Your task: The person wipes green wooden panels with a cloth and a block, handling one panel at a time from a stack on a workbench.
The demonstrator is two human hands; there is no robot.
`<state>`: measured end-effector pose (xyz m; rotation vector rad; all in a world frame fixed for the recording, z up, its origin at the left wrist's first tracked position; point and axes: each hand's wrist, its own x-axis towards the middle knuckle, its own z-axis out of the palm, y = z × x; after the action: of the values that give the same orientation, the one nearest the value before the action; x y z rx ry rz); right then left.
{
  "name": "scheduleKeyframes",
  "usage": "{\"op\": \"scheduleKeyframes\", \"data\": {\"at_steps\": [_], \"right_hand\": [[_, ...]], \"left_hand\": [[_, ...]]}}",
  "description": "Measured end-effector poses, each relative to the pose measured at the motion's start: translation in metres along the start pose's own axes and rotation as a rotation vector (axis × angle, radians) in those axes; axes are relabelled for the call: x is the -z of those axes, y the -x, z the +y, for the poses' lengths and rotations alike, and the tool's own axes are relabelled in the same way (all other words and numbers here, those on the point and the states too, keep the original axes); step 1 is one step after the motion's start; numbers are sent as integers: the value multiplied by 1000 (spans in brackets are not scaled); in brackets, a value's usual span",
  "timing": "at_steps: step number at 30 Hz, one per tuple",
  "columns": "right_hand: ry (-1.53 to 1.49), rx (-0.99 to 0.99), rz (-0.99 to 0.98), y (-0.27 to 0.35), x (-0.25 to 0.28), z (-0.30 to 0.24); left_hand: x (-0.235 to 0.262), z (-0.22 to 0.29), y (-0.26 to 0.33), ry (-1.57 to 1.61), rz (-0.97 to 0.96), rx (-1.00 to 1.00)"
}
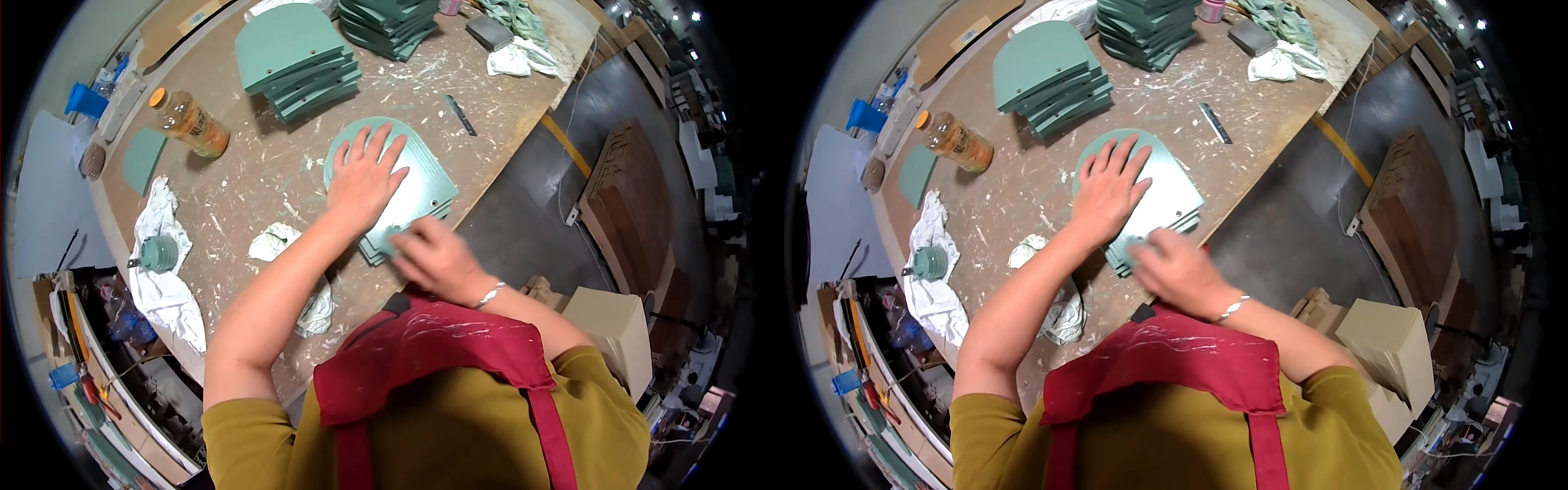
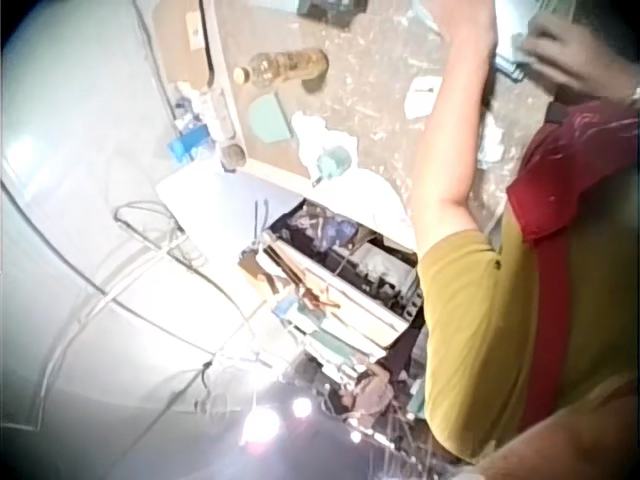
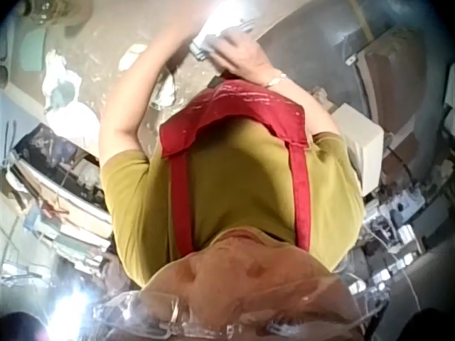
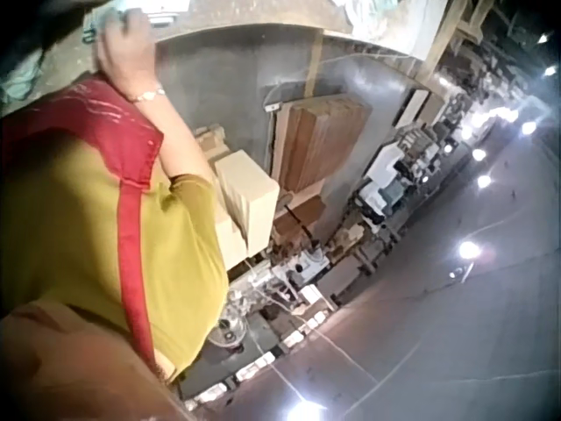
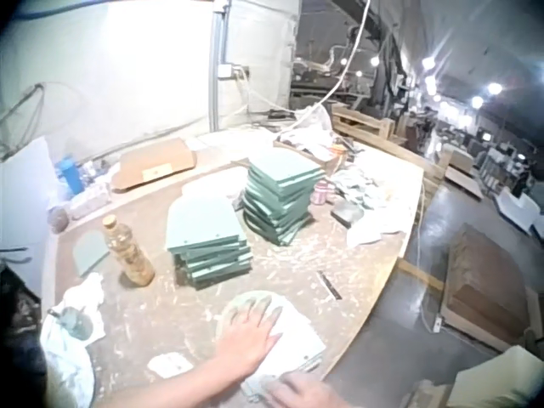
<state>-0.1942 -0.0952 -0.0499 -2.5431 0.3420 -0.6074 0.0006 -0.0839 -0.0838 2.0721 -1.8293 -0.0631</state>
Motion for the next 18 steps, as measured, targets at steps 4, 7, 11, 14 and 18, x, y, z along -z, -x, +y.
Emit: {"op": "scheduleKeyframes", "data": {"at_steps": [4, 7, 11, 14, 18], "right_hand": [[-85, 31, 52, 5, -14, -1], [68, -122, 133, 18, 7, 24], [148, -290, 233, 26, 38, 55], [135, -283, 225, 21, 43, 52], [40, -123, 85, 9, 28, 26]], "left_hand": [[1, 1, 1, -5, 8, -17], [2, -2, 2, -23, -4, -8], [3, 1, 1, -36, -16, -20], [3, 1, 0, -48, -17, -22], [3, 3, 1, -62, -29, -17]]}}
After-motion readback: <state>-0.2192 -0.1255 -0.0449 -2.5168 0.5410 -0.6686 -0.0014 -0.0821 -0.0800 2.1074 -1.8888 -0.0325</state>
